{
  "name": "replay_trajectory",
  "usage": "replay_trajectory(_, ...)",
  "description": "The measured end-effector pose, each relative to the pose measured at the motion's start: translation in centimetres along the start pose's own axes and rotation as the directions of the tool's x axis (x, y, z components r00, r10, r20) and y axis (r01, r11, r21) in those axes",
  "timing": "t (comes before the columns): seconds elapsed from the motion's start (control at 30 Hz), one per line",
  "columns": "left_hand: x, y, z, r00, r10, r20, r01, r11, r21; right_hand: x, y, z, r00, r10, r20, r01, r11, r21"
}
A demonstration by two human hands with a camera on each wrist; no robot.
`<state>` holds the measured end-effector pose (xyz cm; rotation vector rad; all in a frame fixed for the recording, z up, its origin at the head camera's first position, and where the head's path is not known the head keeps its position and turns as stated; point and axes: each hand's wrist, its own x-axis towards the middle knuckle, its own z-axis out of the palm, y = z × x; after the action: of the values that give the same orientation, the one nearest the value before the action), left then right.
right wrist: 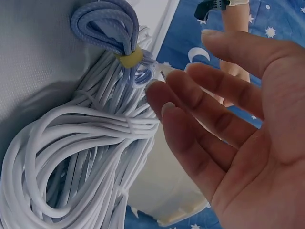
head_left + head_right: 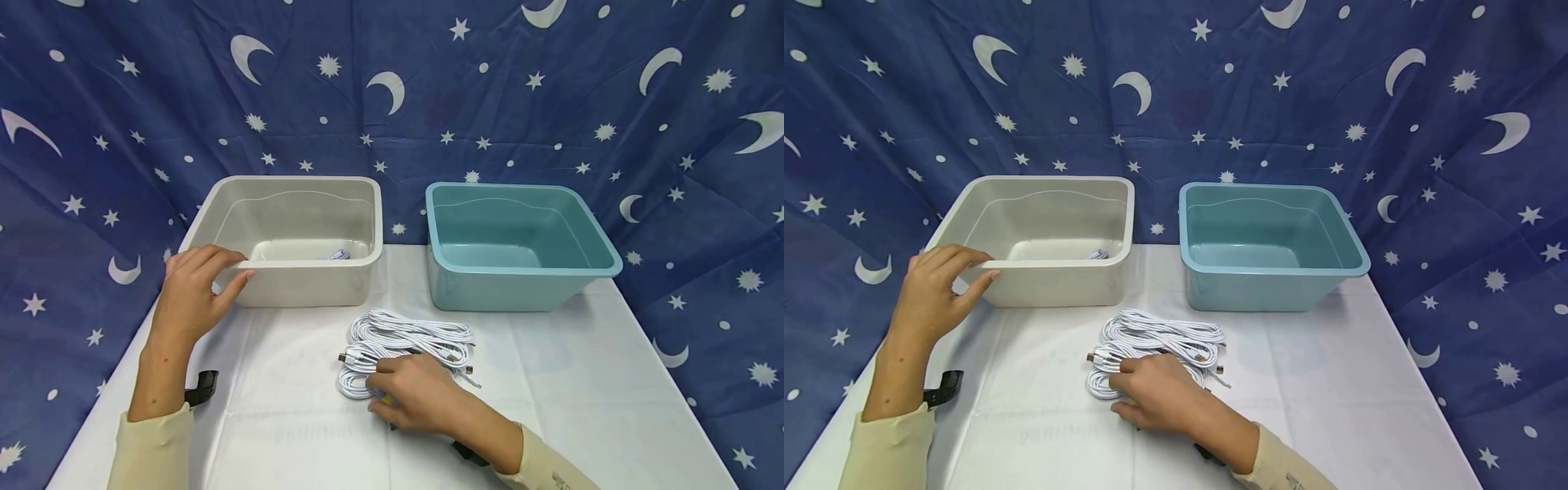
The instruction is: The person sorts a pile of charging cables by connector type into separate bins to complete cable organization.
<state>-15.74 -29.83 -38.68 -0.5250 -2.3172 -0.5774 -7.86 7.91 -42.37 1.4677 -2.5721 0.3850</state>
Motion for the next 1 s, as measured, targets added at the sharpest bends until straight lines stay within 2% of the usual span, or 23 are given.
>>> replay_trajectory(0.2, 0.1, -0.2, 0.1, 1.000, 0.000, -0.004, 0.000, 1.000, 0.025, 0.1, -0.2, 0.3, 0.997, 0.063, 0.051, -0.061, 0.998, -0.035)
replay_trajectory(0.4, 0.2, -0.3, 0.1, 1.000, 0.005, -0.012, -0.005, 0.999, 0.032, 0.2, -0.3, 0.9, 0.992, 0.089, 0.087, -0.085, 0.995, -0.051)
replay_trajectory(0.7, 0.1, -0.3, 0.3, 1.000, 0.000, -0.005, 0.000, 1.000, 0.031, 0.2, -0.3, 1.5, 0.985, 0.135, 0.104, -0.124, 0.987, -0.106)
replay_trajectory(1.0, 0.1, -0.2, 0.3, 1.000, 0.007, -0.019, -0.006, 1.000, 0.021, 0.1, -0.3, 2.6, 0.984, 0.155, 0.084, -0.150, 0.986, -0.065)
